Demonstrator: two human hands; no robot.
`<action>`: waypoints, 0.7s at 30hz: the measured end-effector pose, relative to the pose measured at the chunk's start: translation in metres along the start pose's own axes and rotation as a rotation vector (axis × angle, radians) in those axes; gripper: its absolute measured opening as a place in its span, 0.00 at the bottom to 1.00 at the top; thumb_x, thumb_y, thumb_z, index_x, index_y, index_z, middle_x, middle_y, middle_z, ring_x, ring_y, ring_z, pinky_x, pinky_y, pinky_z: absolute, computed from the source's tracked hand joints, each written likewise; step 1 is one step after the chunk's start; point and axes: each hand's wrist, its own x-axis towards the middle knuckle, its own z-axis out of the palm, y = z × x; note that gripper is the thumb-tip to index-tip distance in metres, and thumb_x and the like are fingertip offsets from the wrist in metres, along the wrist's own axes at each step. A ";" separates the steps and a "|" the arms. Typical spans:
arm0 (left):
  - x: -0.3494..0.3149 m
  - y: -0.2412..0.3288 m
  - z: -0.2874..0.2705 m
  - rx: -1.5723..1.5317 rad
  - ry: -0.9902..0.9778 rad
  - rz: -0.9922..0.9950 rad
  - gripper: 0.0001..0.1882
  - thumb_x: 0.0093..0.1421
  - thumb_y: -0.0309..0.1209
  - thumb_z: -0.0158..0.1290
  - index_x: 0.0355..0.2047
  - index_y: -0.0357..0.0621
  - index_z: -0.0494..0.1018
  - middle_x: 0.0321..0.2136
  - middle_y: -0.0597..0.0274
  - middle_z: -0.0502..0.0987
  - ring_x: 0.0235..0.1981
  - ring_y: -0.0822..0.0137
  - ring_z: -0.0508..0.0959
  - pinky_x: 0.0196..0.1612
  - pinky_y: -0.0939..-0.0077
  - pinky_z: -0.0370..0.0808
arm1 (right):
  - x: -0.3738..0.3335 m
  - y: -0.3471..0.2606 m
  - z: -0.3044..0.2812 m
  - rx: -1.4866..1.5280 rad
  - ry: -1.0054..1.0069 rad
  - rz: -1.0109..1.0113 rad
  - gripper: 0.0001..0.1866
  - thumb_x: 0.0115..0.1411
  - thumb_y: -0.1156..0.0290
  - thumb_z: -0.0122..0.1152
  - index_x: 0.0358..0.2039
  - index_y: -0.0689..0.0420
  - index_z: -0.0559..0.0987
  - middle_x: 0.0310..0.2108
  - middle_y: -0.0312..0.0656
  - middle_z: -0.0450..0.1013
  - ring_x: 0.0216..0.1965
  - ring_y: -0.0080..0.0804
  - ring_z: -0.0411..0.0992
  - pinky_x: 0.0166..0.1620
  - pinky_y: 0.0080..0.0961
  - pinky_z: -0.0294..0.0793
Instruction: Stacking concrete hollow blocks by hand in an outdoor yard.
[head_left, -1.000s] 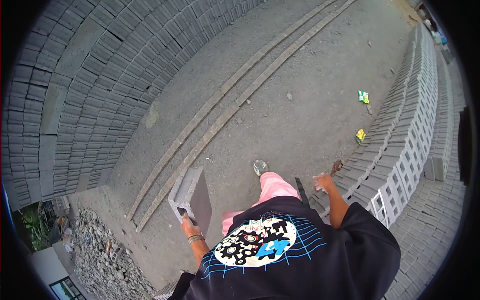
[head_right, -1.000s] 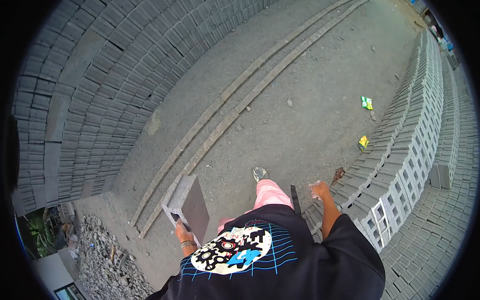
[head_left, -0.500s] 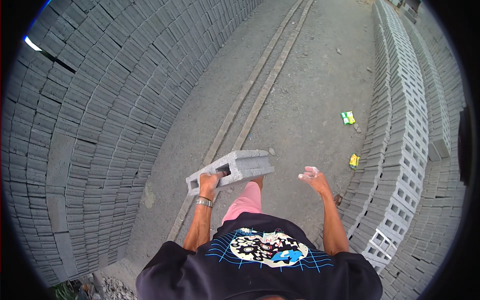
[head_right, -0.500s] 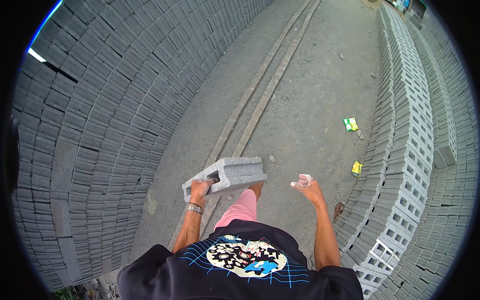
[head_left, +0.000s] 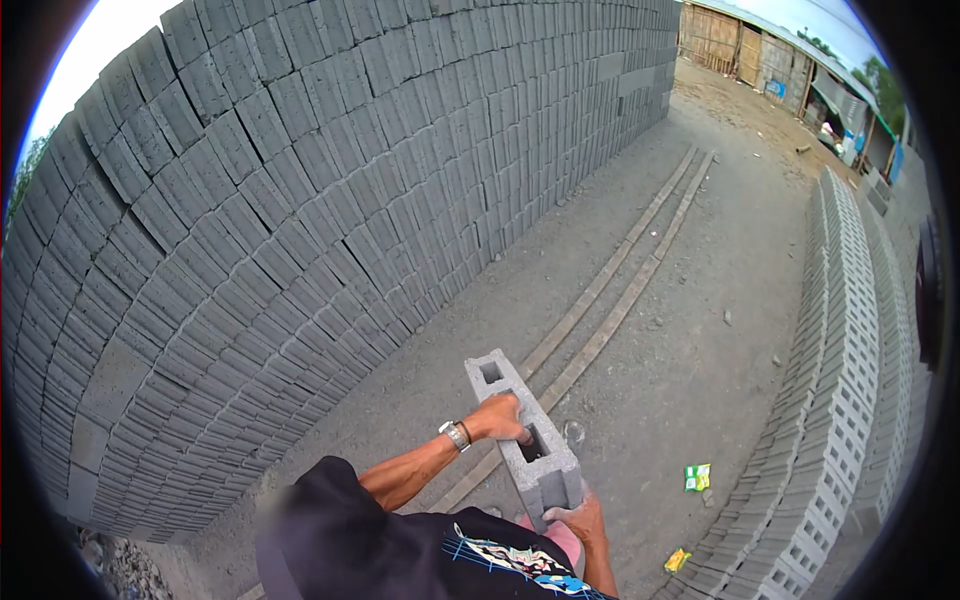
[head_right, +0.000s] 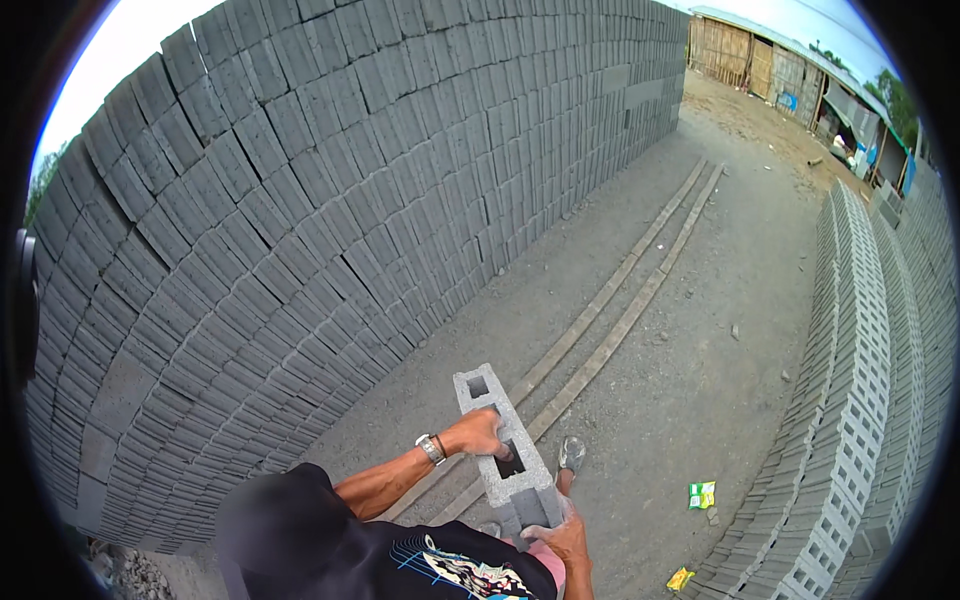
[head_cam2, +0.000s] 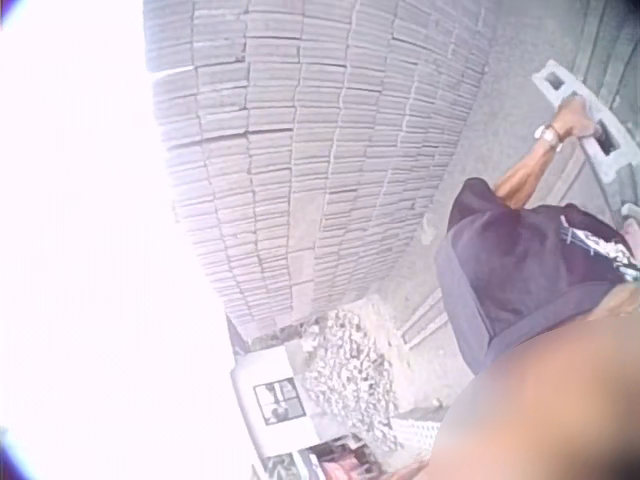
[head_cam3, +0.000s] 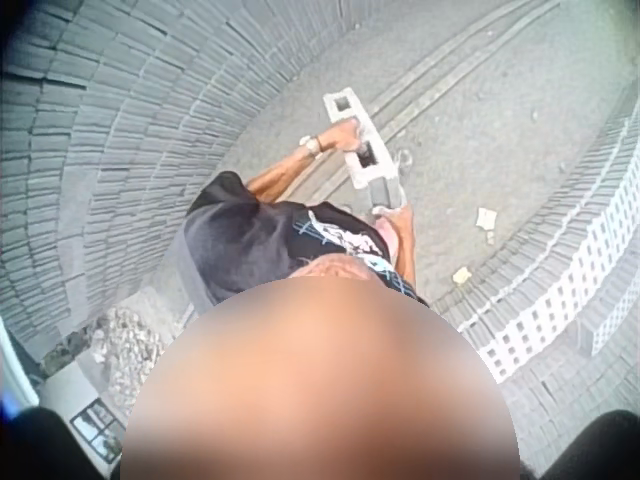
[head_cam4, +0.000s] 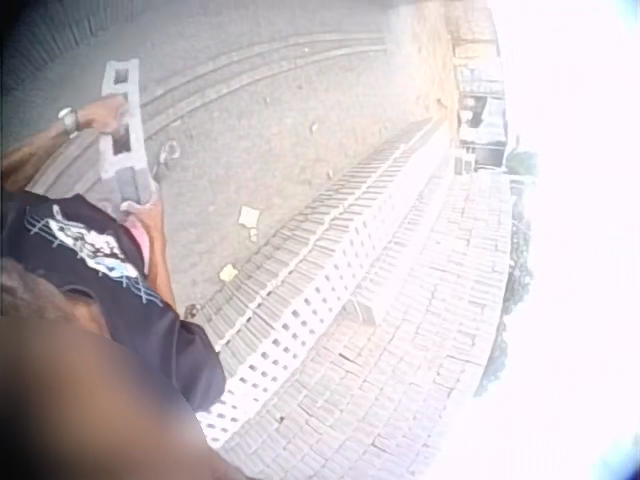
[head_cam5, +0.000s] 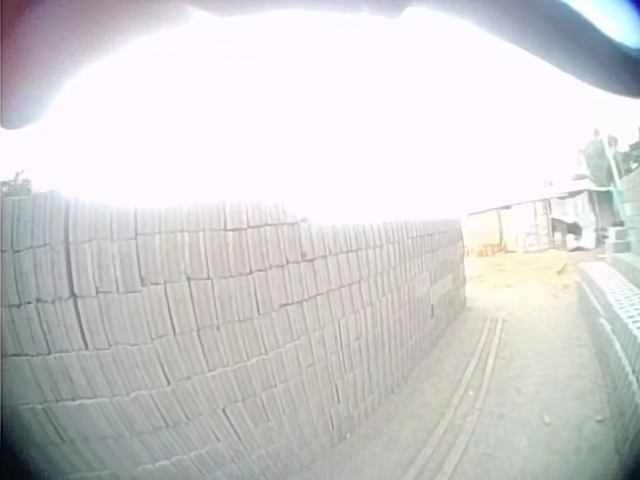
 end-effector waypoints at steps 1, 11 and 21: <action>0.030 0.008 -0.013 0.053 -0.011 0.070 0.28 0.37 0.46 0.66 0.27 0.31 0.77 0.26 0.42 0.78 0.31 0.48 0.78 0.36 0.61 0.74 | 0.026 -0.003 -0.004 0.091 0.047 -0.029 0.49 0.30 0.58 0.83 0.54 0.62 0.71 0.49 0.46 0.72 0.51 0.34 0.70 0.53 0.32 0.71; 0.319 0.090 -0.213 0.252 0.003 0.141 0.26 0.37 0.44 0.63 0.20 0.27 0.74 0.21 0.39 0.75 0.27 0.46 0.78 0.41 0.60 0.74 | 0.346 -0.085 -0.104 0.044 0.219 -0.431 0.44 0.32 0.47 0.80 0.46 0.61 0.74 0.40 0.46 0.70 0.41 0.44 0.71 0.45 0.36 0.70; 0.427 0.185 -0.561 0.805 0.527 0.422 0.12 0.31 0.32 0.53 0.06 0.33 0.67 0.04 0.50 0.64 0.07 0.54 0.63 0.34 0.70 0.70 | 0.706 -0.285 -0.120 -0.080 0.087 -0.560 0.37 0.44 0.63 0.72 0.52 0.67 0.67 0.45 0.50 0.68 0.44 0.49 0.69 0.50 0.45 0.68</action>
